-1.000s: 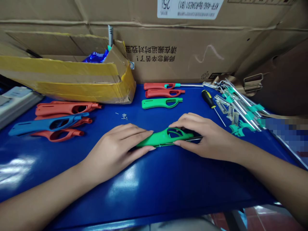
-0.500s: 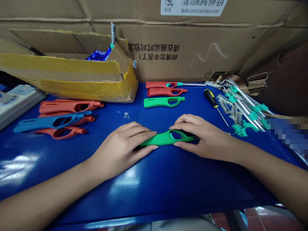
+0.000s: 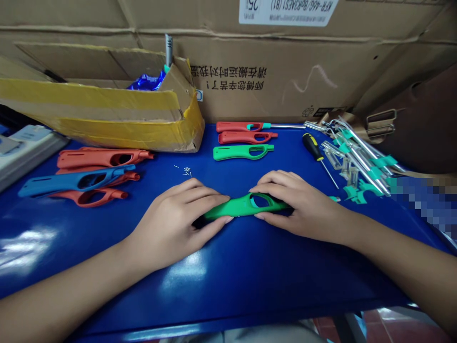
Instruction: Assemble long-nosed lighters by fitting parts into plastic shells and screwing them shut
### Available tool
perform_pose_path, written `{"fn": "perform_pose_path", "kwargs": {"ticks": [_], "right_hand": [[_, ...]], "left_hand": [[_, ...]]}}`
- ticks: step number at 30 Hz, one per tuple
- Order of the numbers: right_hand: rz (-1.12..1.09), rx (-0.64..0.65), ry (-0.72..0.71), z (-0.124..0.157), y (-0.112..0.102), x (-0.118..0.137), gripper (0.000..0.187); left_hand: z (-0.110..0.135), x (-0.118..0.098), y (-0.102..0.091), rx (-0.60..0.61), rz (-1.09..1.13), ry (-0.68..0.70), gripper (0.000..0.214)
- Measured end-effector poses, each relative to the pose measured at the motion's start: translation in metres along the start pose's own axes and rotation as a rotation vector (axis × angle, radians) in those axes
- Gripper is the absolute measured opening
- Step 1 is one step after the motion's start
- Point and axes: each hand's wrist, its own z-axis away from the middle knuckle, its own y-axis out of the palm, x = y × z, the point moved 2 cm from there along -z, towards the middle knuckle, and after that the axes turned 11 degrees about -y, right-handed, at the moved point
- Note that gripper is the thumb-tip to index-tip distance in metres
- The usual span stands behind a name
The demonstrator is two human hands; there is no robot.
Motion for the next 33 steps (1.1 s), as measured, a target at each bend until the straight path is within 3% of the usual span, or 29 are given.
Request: {"fn": "perform_pose_path", "kwargs": {"ticks": [11, 14, 19, 23, 33], "right_hand": [[0.022, 0.014, 0.008, 0.000, 0.003, -0.001, 0.032], [0.146, 0.052, -0.027, 0.000, 0.004, 0.003, 0.036], [0.400, 0.078, -0.201, 0.002, 0.001, 0.014, 0.036], [0.391, 0.046, -0.246, 0.004, -0.003, 0.009, 0.032], [0.185, -0.034, -0.205, 0.006, 0.001, 0.001, 0.024]], "left_hand": [[0.000, 0.001, -0.001, 0.038, -0.058, 0.001, 0.024], [0.001, -0.004, -0.001, 0.031, -0.147, 0.051, 0.024], [0.005, -0.010, 0.002, 0.001, -0.272, 0.135, 0.027], [0.005, -0.004, 0.004, -0.001, -0.196, 0.168, 0.030], [0.000, 0.003, 0.006, 0.053, 0.115, 0.093, 0.028]]}}
